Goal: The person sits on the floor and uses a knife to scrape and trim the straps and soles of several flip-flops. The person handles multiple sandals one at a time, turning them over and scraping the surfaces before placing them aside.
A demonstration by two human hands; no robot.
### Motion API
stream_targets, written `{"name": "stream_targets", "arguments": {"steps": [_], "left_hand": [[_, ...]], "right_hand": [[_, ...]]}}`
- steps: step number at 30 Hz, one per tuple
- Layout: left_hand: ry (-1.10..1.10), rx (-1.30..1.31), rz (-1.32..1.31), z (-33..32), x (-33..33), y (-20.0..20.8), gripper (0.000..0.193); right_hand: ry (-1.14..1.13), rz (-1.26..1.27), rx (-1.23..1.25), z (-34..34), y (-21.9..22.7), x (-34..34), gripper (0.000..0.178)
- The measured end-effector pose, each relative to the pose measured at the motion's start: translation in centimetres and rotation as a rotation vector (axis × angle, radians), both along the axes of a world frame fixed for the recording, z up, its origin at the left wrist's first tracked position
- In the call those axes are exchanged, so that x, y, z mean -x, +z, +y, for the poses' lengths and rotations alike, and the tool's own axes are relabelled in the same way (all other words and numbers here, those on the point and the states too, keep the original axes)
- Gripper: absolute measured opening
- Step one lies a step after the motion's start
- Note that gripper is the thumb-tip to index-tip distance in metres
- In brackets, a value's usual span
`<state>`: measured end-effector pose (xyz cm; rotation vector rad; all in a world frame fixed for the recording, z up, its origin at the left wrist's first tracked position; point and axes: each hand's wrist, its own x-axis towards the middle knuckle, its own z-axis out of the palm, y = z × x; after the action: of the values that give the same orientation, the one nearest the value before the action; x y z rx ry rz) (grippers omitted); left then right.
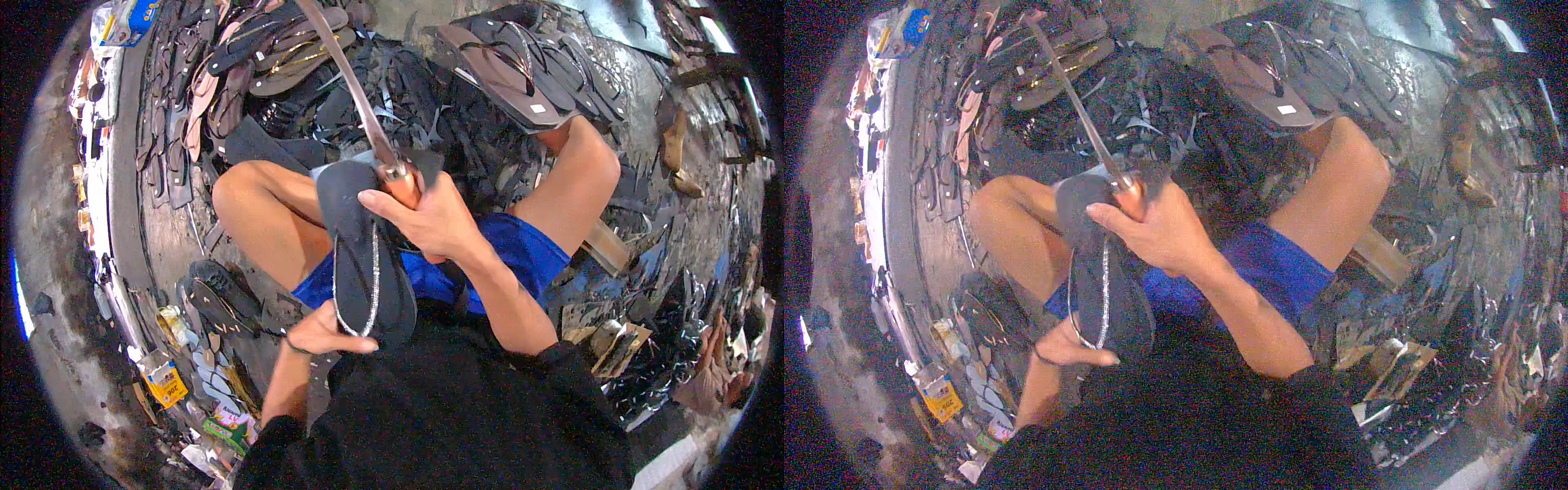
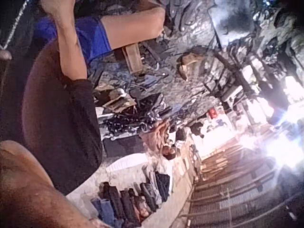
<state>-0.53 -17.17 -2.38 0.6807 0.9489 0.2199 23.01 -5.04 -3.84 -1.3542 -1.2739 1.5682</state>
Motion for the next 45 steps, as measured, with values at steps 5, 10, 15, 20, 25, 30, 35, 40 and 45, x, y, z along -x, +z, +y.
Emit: {"name": "stream_targets", "arguments": {"steps": [5,10,15,20,25,30,35,40,45], "left_hand": [[0.81,-0.385,0.037,10.0,-1.2,3.0,0.038],[0.865,-0.408,0.151,10.6,2.2,6.1,0.036],[0.918,-0.337,0.468,7.9,2.1,4.4,0.047],[0.926,-0.372,0.433,6.8,1.4,3.0,0.045],[0.71,-0.393,0.339,7.4,0.2,5.1,0.044],[0.589,-0.399,0.273,7.0,-0.2,6.0,0.044],[0.507,-0.419,0.226,7.3,-1.9,7.4,0.051],[0.375,-0.33,0.193,7.6,-2.9,8.7,0.046],[0.226,-0.547,0.253,7.6,-2.8,8.7,0.051]], "right_hand": [[-0.106,0.195,-0.215,-1.2,4.1,3.0,0.055],[-0.015,-0.223,-0.46,-6.2,3.1,-2.7,0.03],[0.17,-0.248,-0.422,-10.9,0.2,-4.2,0.033],[0.034,-0.351,-0.577,-9.4,-0.1,-2.6,0.038],[0.081,-0.359,-0.567,-5.8,4.1,-3.1,0.031],[0.253,-0.333,-0.42,-2.1,9.1,-4.6,0.031],[0.413,-0.315,-0.373,1.1,11.5,-5.0,0.029],[0.673,-0.34,-0.333,4.6,13.1,-4.9,0.027],[0.959,-0.166,-0.198,7.8,11.8,-2.9,0.033]]}}
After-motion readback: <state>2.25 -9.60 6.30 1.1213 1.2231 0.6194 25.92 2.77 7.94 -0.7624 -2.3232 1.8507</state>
